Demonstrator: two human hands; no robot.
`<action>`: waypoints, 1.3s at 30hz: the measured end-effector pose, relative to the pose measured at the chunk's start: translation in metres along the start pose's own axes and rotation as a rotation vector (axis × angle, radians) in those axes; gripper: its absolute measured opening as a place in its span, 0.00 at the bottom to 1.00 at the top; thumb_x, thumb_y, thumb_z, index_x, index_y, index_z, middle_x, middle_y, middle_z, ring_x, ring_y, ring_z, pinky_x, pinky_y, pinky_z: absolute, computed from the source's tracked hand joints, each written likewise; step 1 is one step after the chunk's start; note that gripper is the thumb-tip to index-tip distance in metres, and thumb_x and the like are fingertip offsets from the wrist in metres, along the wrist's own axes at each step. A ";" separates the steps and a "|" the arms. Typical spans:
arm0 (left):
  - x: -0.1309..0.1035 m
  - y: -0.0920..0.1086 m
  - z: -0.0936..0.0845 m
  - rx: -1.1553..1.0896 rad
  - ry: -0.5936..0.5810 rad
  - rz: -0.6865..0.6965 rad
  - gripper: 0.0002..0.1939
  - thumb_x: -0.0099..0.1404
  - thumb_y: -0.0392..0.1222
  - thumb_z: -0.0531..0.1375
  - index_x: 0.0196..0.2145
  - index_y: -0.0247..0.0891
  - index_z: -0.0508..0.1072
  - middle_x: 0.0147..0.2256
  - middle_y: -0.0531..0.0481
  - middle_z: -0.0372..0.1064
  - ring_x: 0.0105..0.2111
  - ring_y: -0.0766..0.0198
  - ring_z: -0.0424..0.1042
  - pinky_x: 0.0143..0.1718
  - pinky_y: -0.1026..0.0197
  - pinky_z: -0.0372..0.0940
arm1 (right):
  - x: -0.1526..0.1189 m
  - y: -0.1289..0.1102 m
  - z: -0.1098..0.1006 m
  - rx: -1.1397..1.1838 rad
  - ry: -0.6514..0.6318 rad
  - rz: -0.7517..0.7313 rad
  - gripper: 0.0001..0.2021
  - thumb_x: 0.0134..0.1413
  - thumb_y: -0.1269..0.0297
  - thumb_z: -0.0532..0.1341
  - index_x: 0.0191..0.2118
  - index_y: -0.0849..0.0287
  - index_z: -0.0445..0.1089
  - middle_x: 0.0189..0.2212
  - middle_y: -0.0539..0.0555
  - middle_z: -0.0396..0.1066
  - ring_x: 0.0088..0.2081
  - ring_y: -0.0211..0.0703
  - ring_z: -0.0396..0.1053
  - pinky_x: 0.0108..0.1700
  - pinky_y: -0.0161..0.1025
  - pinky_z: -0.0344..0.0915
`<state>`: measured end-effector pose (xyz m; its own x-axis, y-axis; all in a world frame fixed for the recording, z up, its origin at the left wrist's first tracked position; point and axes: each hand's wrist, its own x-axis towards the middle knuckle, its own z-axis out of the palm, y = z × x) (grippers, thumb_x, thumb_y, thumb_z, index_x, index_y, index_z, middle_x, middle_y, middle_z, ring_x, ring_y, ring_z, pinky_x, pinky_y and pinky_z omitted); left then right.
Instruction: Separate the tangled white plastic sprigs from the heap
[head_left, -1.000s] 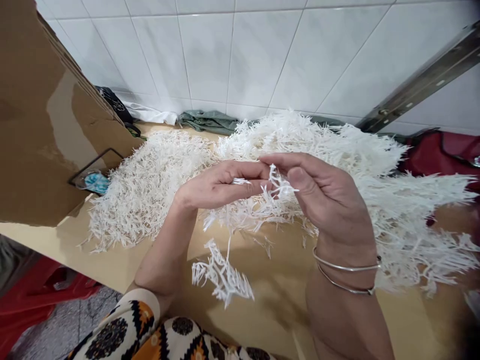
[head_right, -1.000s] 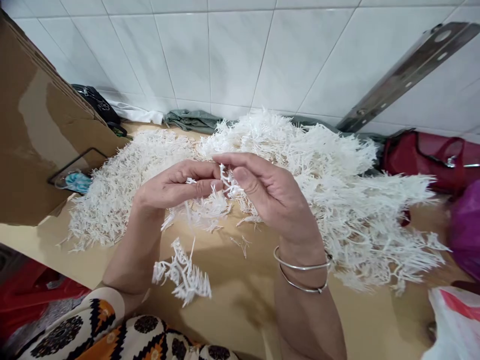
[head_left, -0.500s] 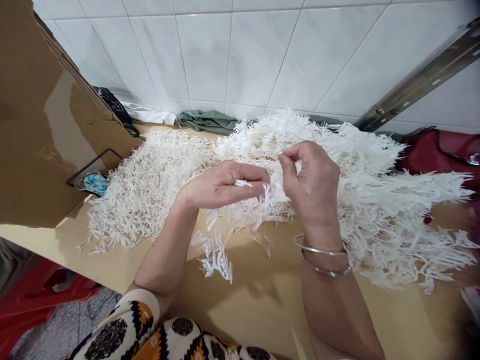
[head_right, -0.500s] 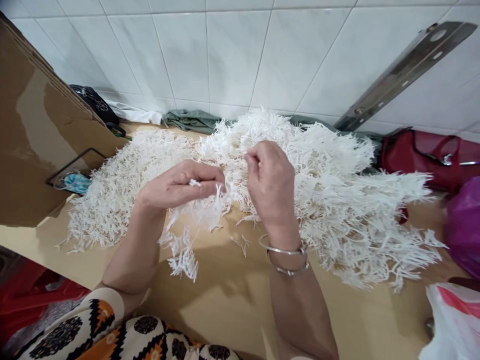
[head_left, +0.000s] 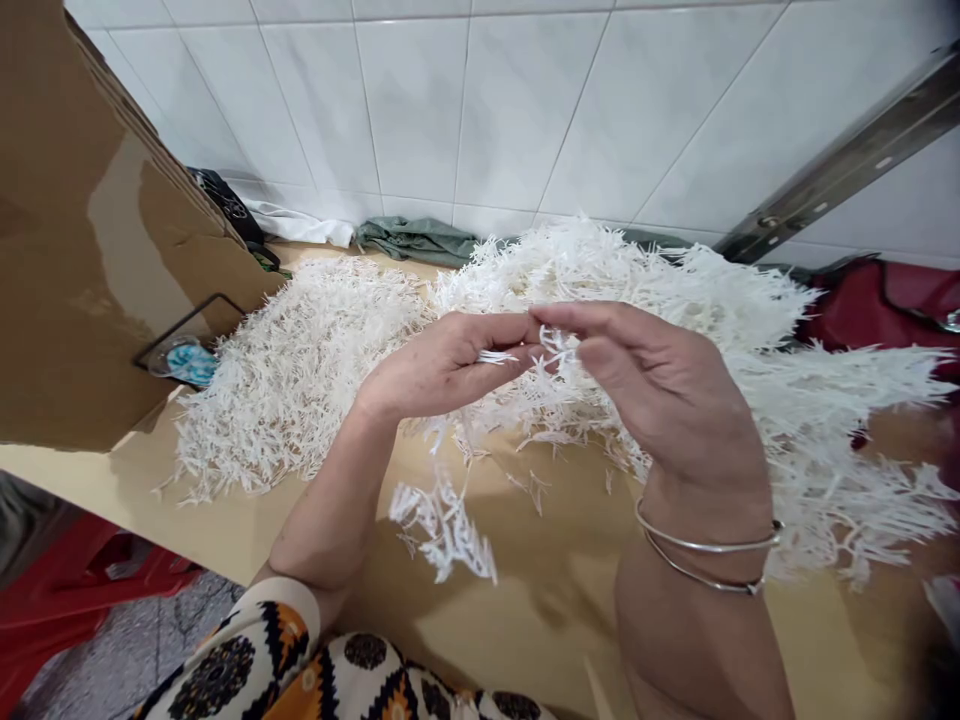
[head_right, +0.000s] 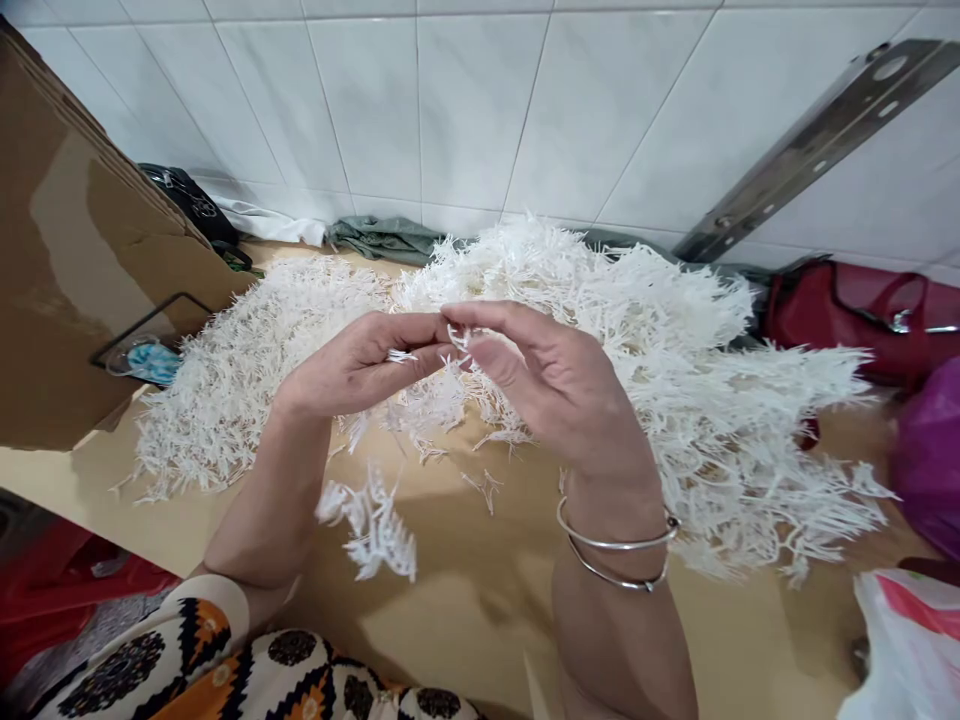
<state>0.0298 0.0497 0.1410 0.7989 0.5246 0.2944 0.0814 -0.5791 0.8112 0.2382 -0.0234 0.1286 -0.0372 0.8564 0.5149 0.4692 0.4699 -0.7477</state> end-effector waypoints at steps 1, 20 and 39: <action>0.000 0.000 0.000 0.010 0.008 0.006 0.12 0.77 0.46 0.56 0.39 0.37 0.75 0.33 0.52 0.71 0.32 0.71 0.64 0.36 0.64 0.61 | -0.001 0.001 -0.001 -0.004 -0.012 0.008 0.11 0.68 0.58 0.66 0.53 0.44 0.80 0.49 0.49 0.83 0.51 0.48 0.81 0.57 0.50 0.76; 0.010 -0.009 0.015 0.375 0.111 -0.045 0.09 0.70 0.36 0.55 0.35 0.39 0.74 0.28 0.55 0.70 0.27 0.69 0.61 0.33 0.61 0.54 | 0.008 0.017 0.036 -0.203 0.273 0.172 0.03 0.61 0.66 0.61 0.34 0.53 0.70 0.28 0.49 0.72 0.30 0.41 0.68 0.32 0.40 0.61; 0.003 0.000 0.007 -0.056 0.071 0.007 0.15 0.76 0.52 0.59 0.41 0.37 0.77 0.35 0.49 0.73 0.34 0.68 0.66 0.37 0.62 0.63 | 0.007 0.030 0.001 0.168 0.202 0.145 0.11 0.62 0.66 0.68 0.49 0.50 0.82 0.42 0.52 0.82 0.45 0.44 0.79 0.53 0.47 0.74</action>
<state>0.0361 0.0473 0.1384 0.7547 0.5647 0.3341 0.0405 -0.5483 0.8353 0.2508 -0.0032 0.1090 0.2040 0.8652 0.4581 0.3038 0.3889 -0.8698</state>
